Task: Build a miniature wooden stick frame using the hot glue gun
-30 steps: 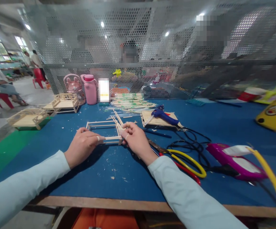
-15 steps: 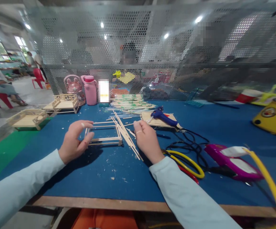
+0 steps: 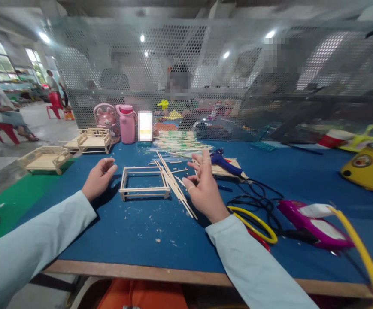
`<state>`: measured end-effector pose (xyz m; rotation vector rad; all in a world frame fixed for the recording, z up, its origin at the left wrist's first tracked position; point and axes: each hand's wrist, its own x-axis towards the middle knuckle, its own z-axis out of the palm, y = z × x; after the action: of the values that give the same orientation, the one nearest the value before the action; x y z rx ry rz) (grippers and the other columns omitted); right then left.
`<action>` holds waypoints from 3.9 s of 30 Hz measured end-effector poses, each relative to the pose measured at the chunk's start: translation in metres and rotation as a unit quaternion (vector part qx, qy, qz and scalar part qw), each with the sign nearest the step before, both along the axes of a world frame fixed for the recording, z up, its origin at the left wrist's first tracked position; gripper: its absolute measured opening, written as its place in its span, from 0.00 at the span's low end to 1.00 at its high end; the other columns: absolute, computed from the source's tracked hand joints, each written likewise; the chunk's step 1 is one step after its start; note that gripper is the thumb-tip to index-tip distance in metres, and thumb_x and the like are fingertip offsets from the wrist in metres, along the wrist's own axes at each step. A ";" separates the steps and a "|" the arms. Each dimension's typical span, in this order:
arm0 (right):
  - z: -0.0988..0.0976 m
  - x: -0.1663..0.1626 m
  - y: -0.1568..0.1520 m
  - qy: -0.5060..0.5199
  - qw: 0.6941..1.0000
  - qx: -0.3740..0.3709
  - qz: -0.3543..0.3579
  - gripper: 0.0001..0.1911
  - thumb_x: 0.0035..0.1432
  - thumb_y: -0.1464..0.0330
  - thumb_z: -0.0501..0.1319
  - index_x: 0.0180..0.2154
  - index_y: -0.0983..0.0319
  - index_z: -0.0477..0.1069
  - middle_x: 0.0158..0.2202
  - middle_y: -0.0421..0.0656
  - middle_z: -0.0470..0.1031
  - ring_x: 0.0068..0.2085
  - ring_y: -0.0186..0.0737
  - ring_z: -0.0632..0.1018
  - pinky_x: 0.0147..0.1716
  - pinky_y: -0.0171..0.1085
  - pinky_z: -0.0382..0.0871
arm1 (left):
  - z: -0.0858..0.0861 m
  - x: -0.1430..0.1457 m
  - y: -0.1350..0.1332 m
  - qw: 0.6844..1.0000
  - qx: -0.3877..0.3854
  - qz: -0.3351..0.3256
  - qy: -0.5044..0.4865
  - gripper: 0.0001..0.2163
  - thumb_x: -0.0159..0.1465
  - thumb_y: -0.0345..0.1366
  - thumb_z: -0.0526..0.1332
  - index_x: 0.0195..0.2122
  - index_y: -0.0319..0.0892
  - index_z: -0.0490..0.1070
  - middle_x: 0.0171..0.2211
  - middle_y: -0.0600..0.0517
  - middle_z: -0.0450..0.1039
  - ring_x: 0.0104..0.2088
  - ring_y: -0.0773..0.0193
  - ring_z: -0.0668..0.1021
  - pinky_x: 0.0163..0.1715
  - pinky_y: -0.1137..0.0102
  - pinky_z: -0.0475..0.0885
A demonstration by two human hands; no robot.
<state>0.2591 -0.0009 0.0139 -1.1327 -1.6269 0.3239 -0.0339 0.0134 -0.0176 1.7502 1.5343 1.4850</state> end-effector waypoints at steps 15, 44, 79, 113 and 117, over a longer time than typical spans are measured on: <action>0.006 -0.002 -0.007 -0.429 0.862 -0.257 -0.084 0.10 0.56 0.71 0.51 0.26 0.62 0.69 0.32 0.50 0.77 0.35 0.44 0.76 0.28 0.35 0.56 | -0.008 0.021 0.020 0.982 -0.089 -0.124 -0.110 0.20 0.55 0.46 0.60 0.42 0.35 0.70 0.27 0.50 0.73 0.24 0.67 0.72 0.27 0.71 0.67; 0.032 -0.009 -0.002 -0.253 0.950 -0.060 0.174 0.15 0.61 0.59 0.48 0.29 0.59 0.65 0.27 0.41 0.71 0.30 0.38 0.72 0.32 0.36 0.66 | 0.033 0.025 -0.031 0.986 0.014 -0.146 -0.076 0.12 0.59 0.42 0.57 0.26 0.39 0.70 0.23 0.53 0.68 0.26 0.68 0.68 0.29 0.73 0.64; 0.014 0.018 0.011 -0.229 0.949 -0.137 0.167 0.16 0.50 0.52 0.58 0.28 0.57 0.74 0.28 0.44 0.78 0.31 0.47 0.76 0.34 0.44 0.70 | 0.033 0.005 -0.026 0.953 -0.248 -0.169 -0.046 0.22 0.56 0.35 0.59 0.51 0.34 0.63 0.16 0.59 0.65 0.13 0.73 0.63 0.15 0.75 0.57; 0.011 0.001 -0.002 -0.332 0.932 0.008 0.144 0.11 0.58 0.68 0.54 0.32 0.62 0.75 0.32 0.44 0.79 0.33 0.38 0.78 0.32 0.35 0.68 | 0.020 0.041 -0.049 0.866 0.239 -0.099 0.428 0.08 0.64 0.35 0.57 0.32 0.43 0.75 0.33 0.54 0.79 0.32 0.64 0.74 0.34 0.66 0.57; 0.010 0.000 -0.001 -0.352 0.924 0.036 0.142 0.11 0.58 0.69 0.54 0.33 0.61 0.75 0.33 0.43 0.80 0.34 0.38 0.79 0.32 0.35 0.69 | 0.023 0.041 -0.049 0.891 0.203 -0.118 0.390 0.08 0.64 0.36 0.58 0.31 0.43 0.75 0.33 0.53 0.79 0.33 0.64 0.74 0.36 0.66 0.58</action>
<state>0.2591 -0.0019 0.0242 -1.0086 -2.4279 0.0277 0.0069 -0.0357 0.0051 2.9146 1.2804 1.0670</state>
